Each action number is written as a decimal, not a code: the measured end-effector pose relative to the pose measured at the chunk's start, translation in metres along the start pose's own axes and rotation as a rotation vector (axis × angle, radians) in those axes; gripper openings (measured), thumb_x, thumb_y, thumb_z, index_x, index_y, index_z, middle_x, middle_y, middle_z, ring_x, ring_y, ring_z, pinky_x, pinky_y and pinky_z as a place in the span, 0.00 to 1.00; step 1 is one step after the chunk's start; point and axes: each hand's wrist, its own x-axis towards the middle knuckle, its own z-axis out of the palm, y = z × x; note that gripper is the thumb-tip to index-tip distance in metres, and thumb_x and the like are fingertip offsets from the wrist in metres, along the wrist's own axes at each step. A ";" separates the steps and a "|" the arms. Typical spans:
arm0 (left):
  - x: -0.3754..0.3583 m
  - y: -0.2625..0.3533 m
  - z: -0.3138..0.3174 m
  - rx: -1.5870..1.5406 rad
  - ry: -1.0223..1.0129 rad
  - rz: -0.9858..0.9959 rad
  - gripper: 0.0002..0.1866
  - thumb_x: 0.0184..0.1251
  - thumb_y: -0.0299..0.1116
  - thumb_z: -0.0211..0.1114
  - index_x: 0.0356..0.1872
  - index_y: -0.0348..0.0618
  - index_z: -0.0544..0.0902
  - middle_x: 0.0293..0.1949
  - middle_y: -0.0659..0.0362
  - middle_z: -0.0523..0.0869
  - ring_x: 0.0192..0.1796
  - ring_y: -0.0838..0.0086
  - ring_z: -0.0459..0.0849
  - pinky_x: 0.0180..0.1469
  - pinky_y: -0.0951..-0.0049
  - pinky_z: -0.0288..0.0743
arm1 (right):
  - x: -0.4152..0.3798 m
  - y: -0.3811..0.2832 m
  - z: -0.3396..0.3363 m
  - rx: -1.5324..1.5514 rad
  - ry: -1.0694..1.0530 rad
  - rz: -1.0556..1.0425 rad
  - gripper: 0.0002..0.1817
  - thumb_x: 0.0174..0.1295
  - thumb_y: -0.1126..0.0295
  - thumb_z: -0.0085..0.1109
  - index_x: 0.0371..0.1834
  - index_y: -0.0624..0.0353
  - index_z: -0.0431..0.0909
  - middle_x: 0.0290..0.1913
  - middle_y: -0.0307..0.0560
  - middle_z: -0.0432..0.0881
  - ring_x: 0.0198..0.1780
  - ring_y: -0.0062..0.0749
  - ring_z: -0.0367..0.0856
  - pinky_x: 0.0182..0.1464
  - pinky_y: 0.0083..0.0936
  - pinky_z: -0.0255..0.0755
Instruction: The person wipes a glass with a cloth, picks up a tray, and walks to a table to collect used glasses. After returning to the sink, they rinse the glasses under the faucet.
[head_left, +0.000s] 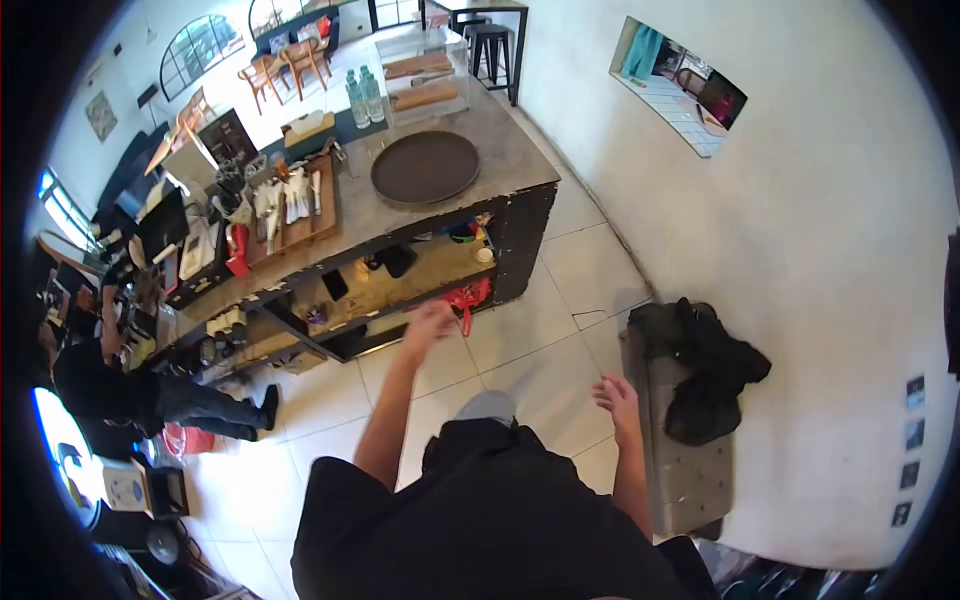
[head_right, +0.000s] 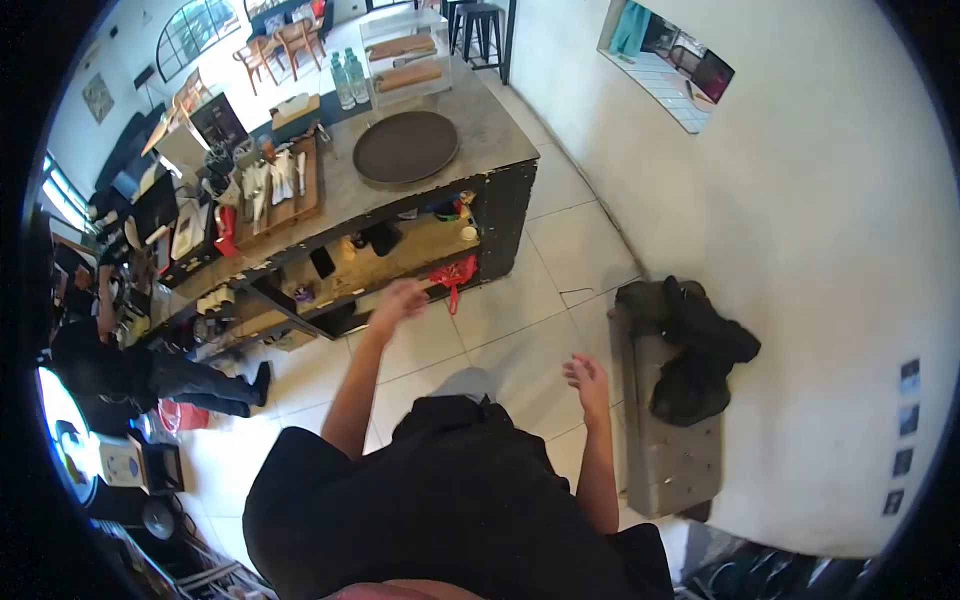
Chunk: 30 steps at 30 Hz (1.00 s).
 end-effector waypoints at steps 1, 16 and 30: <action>0.027 0.011 -0.001 -0.050 0.072 0.013 0.19 0.64 0.39 0.63 0.53 0.45 0.73 0.39 0.58 0.83 0.40 0.74 0.82 0.40 0.73 0.78 | 0.023 -0.018 0.000 -0.016 -0.002 0.009 0.18 0.68 0.61 0.51 0.55 0.59 0.73 0.44 0.48 0.83 0.42 0.29 0.81 0.45 0.25 0.73; 0.357 0.029 -0.126 0.196 0.798 0.061 0.31 0.59 0.30 0.61 0.61 0.31 0.60 0.41 0.47 0.80 0.29 0.63 0.81 0.25 0.68 0.78 | 0.342 -0.116 -0.014 0.146 -0.136 0.120 0.15 0.69 0.65 0.49 0.54 0.60 0.73 0.44 0.47 0.83 0.42 0.27 0.81 0.44 0.23 0.74; 0.340 0.216 0.195 0.189 0.537 0.216 0.30 0.55 0.22 0.50 0.65 0.34 0.63 0.57 0.55 0.74 0.56 0.70 0.73 0.60 0.75 0.64 | 0.684 -0.196 -0.041 -0.119 -0.552 0.138 0.18 0.68 0.56 0.52 0.53 0.58 0.73 0.42 0.44 0.82 0.40 0.24 0.80 0.42 0.23 0.74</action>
